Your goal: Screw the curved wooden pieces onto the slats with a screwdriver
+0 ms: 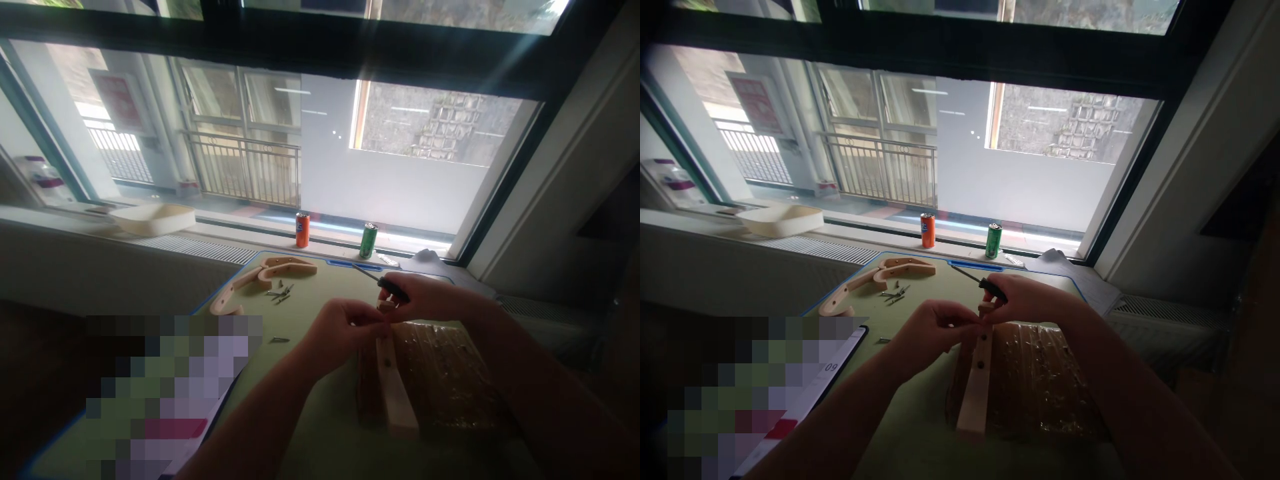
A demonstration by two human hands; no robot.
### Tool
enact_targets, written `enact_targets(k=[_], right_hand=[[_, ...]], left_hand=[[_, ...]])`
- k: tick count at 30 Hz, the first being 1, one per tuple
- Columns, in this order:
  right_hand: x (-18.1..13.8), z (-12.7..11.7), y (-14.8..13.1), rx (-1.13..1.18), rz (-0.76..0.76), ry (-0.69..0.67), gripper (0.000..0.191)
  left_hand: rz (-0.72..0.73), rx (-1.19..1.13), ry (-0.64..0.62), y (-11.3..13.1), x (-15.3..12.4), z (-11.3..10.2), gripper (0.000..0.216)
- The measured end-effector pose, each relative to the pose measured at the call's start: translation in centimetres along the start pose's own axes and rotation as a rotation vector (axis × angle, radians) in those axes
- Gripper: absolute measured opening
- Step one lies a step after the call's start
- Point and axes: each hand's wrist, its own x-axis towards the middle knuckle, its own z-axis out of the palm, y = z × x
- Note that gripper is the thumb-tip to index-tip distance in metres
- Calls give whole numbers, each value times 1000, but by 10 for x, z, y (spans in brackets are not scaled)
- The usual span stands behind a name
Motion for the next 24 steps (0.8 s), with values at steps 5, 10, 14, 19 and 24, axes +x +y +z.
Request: enact_targets(k=[5,10,14,19,24], right_hand=[[-2,1,1,4,-10,-16,48],[-15,-7,1,134,-9,-93,61],[-19,-12,0,148,-17,59,51],[-14,-13,-4,238,-8,367,34],[-14,-10,-13,292,-105,535,28]], left_hand=[[118,52,-12,-2,1,0,18],[222,156,-8,-5,1,0,16],[254,235,3,-8,2,2,17],[280,280,-2,-10,4,4,16],[341,378,36,-8,4,10,13]])
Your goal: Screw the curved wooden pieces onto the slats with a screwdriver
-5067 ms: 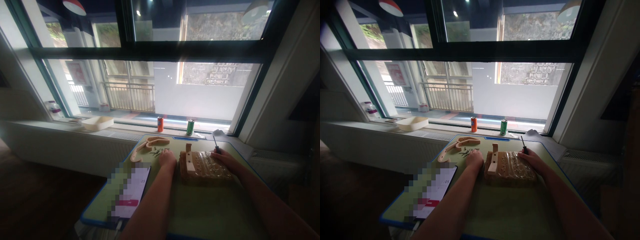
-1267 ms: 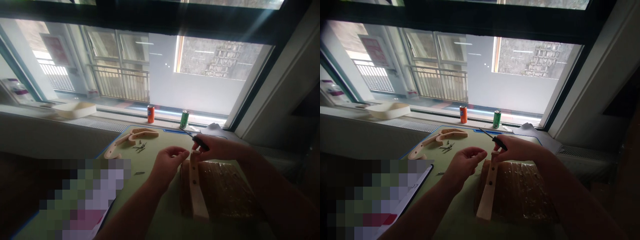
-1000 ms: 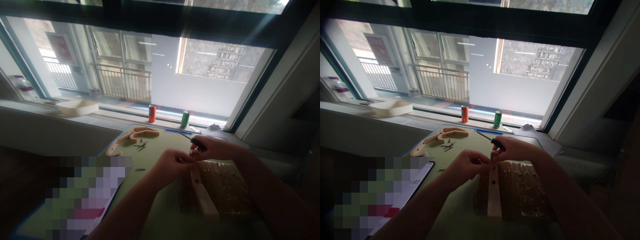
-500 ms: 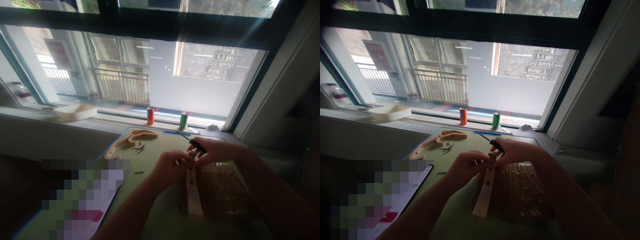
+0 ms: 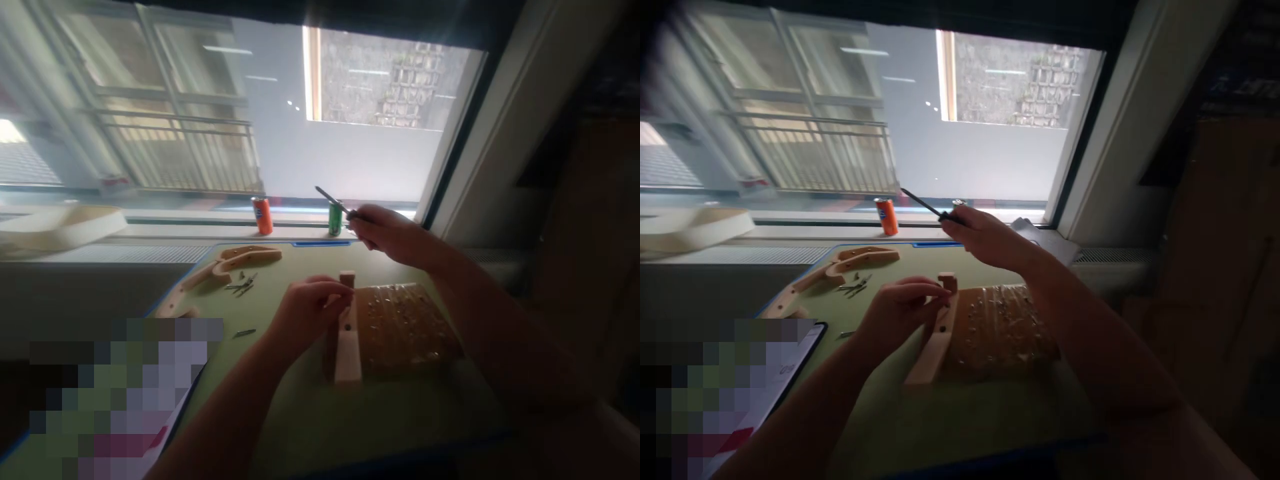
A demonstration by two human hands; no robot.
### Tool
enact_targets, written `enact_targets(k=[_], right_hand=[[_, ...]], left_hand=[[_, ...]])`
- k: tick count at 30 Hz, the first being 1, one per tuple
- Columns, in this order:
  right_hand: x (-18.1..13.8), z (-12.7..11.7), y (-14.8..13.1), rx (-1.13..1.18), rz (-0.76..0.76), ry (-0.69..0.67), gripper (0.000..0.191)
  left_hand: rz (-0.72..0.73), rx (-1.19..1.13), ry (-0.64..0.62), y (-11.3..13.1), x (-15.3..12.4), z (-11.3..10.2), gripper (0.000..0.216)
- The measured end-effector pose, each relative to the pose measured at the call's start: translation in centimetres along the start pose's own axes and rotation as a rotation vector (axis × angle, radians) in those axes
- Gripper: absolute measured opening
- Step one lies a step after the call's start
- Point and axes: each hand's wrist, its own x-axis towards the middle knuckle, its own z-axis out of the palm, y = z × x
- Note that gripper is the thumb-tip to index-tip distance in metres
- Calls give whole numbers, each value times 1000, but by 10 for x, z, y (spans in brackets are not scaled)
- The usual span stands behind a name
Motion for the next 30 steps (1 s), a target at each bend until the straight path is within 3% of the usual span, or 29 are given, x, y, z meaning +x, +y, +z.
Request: enact_targets(k=[4,6,11,21,24,30], right_hand=[[4,1,2,-40,-86,64,33],[8,1,6,-28,-116,88,35],[8,5,6,37,-147,162,30],[-6,11,-19,103,38,169,17],[-8,12,-31,89,106,224,9],[-10,17,-35,108,68,264,9]], left_hand=[[30,94,29,0,2,1,11],[49,133,-17,-2,4,1,13],[16,78,-24,0,3,0,16],[-72,-21,-87,-3,-3,3,17],[-64,-40,-87,-3,-3,4,22],[-9,-1,-100,-5,-2,3,19]])
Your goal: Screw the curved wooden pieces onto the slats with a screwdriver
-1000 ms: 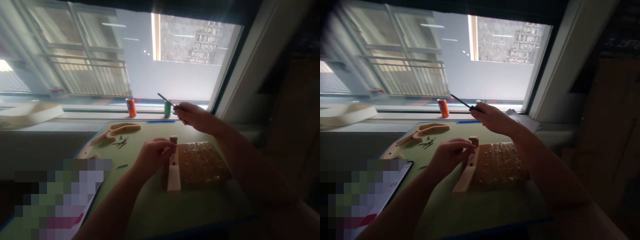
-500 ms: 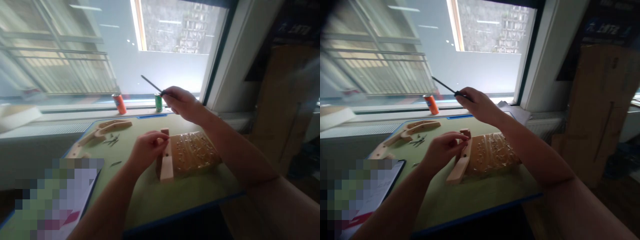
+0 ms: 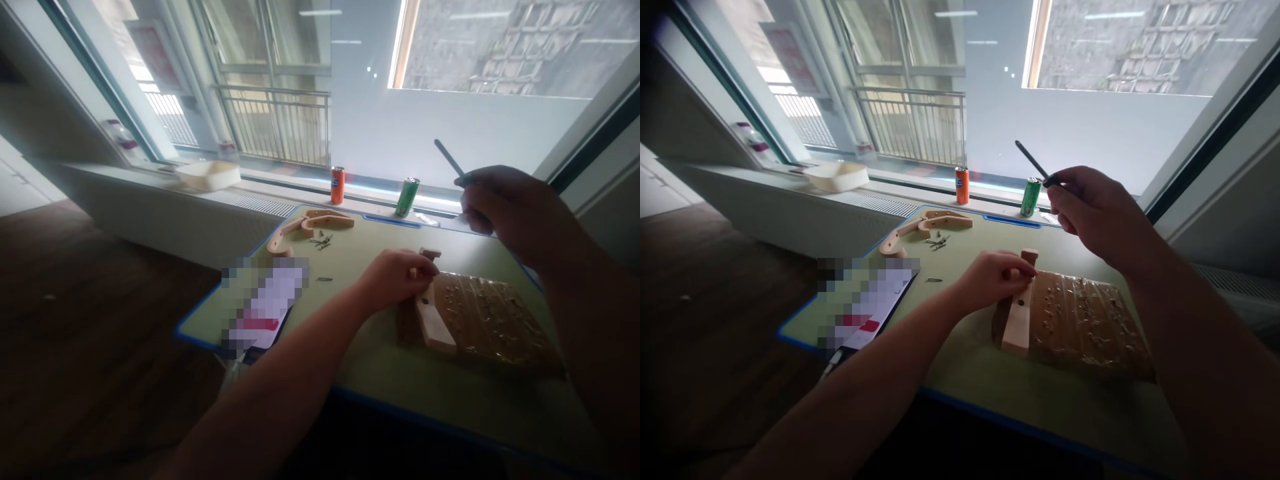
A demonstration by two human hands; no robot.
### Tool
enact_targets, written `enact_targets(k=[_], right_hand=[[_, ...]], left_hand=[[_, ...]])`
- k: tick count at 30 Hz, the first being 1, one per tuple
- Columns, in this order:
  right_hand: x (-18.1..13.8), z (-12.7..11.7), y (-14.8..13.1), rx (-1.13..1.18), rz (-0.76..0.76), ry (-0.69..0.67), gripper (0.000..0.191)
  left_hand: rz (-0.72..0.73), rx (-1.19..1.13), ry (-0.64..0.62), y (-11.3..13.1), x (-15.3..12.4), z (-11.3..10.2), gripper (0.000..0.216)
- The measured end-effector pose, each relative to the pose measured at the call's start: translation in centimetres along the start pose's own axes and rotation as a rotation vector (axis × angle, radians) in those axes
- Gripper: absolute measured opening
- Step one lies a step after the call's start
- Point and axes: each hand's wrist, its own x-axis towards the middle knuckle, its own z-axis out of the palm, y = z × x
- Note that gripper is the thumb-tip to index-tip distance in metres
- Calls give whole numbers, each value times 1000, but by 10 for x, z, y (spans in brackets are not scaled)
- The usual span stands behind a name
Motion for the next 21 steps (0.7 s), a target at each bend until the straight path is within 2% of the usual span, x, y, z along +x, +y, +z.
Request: enact_targets(k=[4,8,12,14,16,21], right_hand=[[1,0,9,83,-56,-44,25],[-1,-10,8,95,-1,-185,22],[-4,-22,0,198,75,-372,42],[-5,-26,-1,251,64,-414,42],[-4,-27,0,302,32,-384,35],[0,-24,5,409,-20,-163,11]], left_hand=[[-47,-23,24,1,0,1,17],[-64,-70,62,1,-1,1,14],[-66,-114,67,-3,0,1,14],[-66,-125,49,-5,0,1,15],[-75,-122,28,-7,1,1,16],[-67,-63,33,-8,1,0,15]])
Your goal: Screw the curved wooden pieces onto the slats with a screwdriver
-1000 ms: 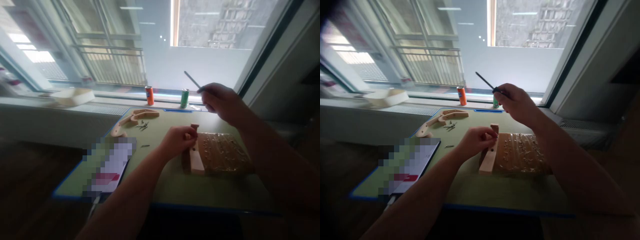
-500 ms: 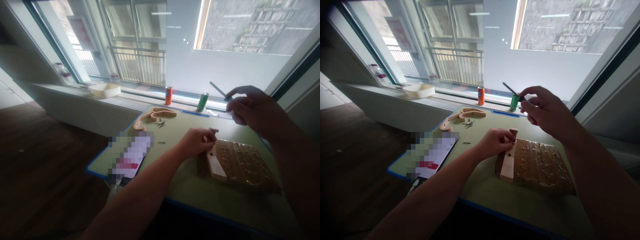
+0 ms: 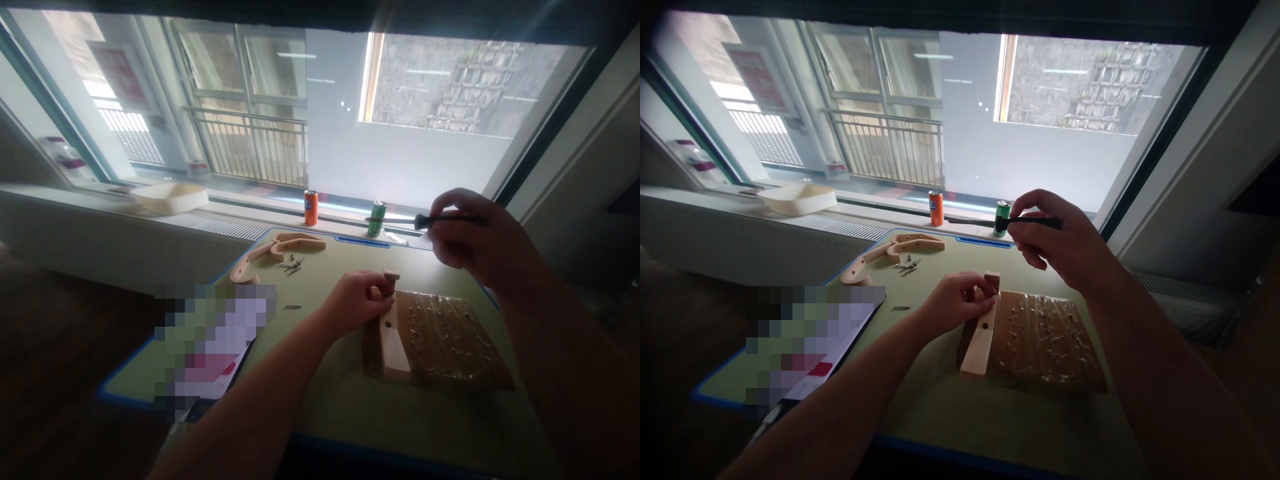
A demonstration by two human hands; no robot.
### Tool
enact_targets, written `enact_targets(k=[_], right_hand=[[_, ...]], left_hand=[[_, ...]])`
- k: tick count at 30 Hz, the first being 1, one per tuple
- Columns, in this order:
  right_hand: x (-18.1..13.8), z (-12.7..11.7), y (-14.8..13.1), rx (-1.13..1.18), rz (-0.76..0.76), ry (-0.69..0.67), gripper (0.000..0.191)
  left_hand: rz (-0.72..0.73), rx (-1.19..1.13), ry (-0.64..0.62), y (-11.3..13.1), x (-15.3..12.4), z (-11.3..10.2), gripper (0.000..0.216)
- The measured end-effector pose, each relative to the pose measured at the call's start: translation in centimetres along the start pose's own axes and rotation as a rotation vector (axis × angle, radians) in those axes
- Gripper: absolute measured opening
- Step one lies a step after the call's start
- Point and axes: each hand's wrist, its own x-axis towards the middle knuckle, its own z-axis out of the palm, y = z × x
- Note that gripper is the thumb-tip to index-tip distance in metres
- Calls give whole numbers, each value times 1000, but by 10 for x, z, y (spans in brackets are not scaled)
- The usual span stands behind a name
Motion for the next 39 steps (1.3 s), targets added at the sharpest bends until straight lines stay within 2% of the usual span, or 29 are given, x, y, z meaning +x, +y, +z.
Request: enact_targets(k=[3,10,13,16,19,23,26,27,29,31,33,39], right_hand=[[2,-3,-2,52,-1,37,14],[3,-20,-4,132,106,-108,24],[4,-19,2,133,89,-79,16],[7,-11,6,161,28,-63,9],[8,2,7,279,-11,-107,12],[5,21,8,497,1,-73,21],[3,34,11,600,41,-31,10],[2,37,13,617,70,-17,16],[2,43,18,629,142,9,32],[2,48,24,617,209,27,39],[1,52,29,590,244,41,39],[-4,55,35,490,225,21,31]], left_hand=[[-20,-30,-26,-1,0,0,16],[-80,-99,-72,-3,1,-1,23],[-82,-76,-84,-4,1,-1,23],[-78,-55,-80,-4,1,-1,22],[-79,-55,-69,-4,0,-1,22],[-89,-43,-70,-5,0,-1,21],[-86,-42,-72,-6,1,-2,20],[-83,-46,-74,-6,1,-2,20],[-84,-56,-73,-7,1,-1,20],[-90,-62,-79,-9,1,-1,20],[-96,-70,-95,-11,1,0,19],[-99,-96,-109,-9,1,-1,17]])
